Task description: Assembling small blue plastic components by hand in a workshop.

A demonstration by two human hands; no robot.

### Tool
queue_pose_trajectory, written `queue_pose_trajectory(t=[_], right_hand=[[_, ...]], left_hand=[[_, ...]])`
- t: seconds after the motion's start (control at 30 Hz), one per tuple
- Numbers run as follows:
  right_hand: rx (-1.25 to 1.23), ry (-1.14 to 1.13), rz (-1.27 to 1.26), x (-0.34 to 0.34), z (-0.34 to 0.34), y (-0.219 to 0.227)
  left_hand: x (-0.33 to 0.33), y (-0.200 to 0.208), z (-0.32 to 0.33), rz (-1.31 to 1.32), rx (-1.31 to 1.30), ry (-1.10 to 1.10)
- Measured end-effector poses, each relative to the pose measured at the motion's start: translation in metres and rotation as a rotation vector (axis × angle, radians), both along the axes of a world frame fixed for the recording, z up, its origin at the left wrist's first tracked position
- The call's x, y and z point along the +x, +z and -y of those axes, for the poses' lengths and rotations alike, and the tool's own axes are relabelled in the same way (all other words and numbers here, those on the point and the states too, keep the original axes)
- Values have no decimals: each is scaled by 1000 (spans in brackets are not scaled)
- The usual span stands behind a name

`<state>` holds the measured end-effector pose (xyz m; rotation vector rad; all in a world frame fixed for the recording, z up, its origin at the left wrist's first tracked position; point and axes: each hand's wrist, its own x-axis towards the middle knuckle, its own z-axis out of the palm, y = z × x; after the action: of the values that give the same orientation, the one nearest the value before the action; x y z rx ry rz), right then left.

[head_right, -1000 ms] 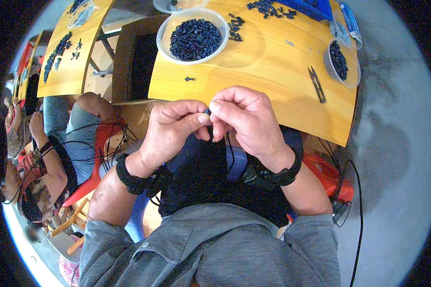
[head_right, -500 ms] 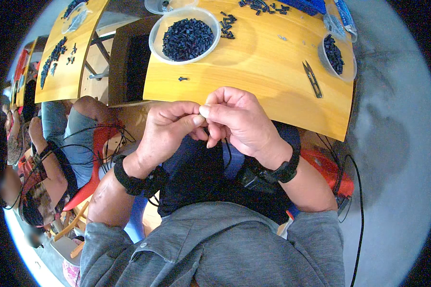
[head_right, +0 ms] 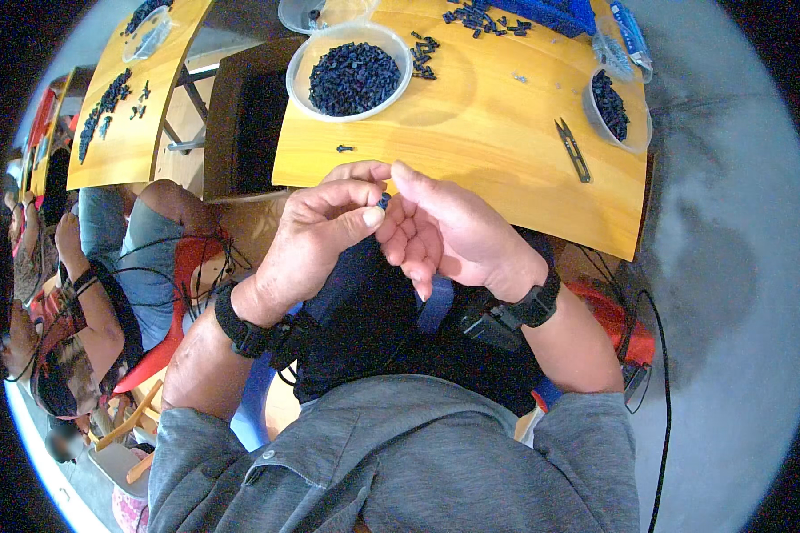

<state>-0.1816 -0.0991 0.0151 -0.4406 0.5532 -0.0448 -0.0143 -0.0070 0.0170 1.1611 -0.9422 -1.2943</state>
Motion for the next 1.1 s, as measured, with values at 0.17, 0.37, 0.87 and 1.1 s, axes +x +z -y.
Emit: queue_pose_trajectory(t=[0.17,0.37,0.87,1.1], right_hand=[[85,66,71,4,-5,-5],[85,130,117,6,-7,-12],[230,-194,19,29,-48,-3],[-205,-182,-113,1,-21,8]], left_hand=[[1,-2,-1,-86,23,-69],[0,0,-2,-104,35,-65],[5,4,-1,-206,257,-79],[-1,1,-4,-381,287,-117]])
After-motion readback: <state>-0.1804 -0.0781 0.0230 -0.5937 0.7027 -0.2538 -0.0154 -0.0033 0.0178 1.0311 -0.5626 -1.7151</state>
